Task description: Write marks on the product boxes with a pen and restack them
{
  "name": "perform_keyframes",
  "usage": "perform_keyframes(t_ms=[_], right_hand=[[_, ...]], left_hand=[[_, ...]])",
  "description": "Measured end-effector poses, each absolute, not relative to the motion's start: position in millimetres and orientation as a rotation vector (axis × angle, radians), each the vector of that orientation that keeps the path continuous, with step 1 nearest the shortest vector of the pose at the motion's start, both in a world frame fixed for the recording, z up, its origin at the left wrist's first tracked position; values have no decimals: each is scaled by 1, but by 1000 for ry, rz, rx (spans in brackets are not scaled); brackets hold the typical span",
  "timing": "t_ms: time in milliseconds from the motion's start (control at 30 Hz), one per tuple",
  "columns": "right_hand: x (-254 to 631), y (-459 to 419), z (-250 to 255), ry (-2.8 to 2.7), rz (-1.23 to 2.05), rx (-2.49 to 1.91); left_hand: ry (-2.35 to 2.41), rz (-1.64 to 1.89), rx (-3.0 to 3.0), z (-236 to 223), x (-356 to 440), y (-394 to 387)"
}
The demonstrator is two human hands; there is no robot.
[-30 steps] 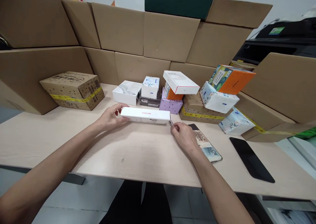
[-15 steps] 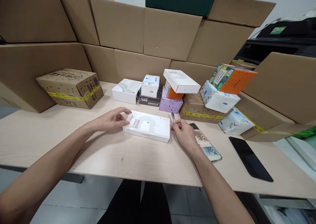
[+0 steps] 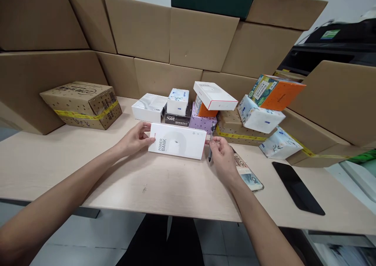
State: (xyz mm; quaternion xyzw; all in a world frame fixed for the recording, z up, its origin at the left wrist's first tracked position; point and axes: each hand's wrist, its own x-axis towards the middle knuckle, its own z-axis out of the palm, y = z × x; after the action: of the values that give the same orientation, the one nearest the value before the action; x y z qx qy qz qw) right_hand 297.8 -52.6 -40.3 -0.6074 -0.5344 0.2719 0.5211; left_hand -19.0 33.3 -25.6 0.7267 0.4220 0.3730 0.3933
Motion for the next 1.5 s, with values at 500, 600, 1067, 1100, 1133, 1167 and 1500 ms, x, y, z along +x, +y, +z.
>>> perform_keyframes(t_ms=[500, 600, 1067, 1100, 1133, 1167, 1500], right_hand=[[309, -57, 25, -907, 781, -961], [296, -48, 39, -1005, 752, -916], [255, -11, 19, -1318, 641, -991], [256, -11, 18, -1331, 606, -1013], [255, -11, 18, -1340, 572, -1035], [255, -11, 17, -1349, 540, -1058], [256, -8, 14, -1469, 371, -1212]], left_hand=[[1041, 762, 1996, -27, -12, 24], [1051, 732, 2014, -27, -12, 23], [1022, 681, 2010, -25, -11, 21], [1022, 680, 2009, -25, -11, 21], [1022, 681, 2013, -25, -11, 22], [1024, 684, 2018, -26, -11, 22], [1015, 716, 2031, -31, -12, 25]])
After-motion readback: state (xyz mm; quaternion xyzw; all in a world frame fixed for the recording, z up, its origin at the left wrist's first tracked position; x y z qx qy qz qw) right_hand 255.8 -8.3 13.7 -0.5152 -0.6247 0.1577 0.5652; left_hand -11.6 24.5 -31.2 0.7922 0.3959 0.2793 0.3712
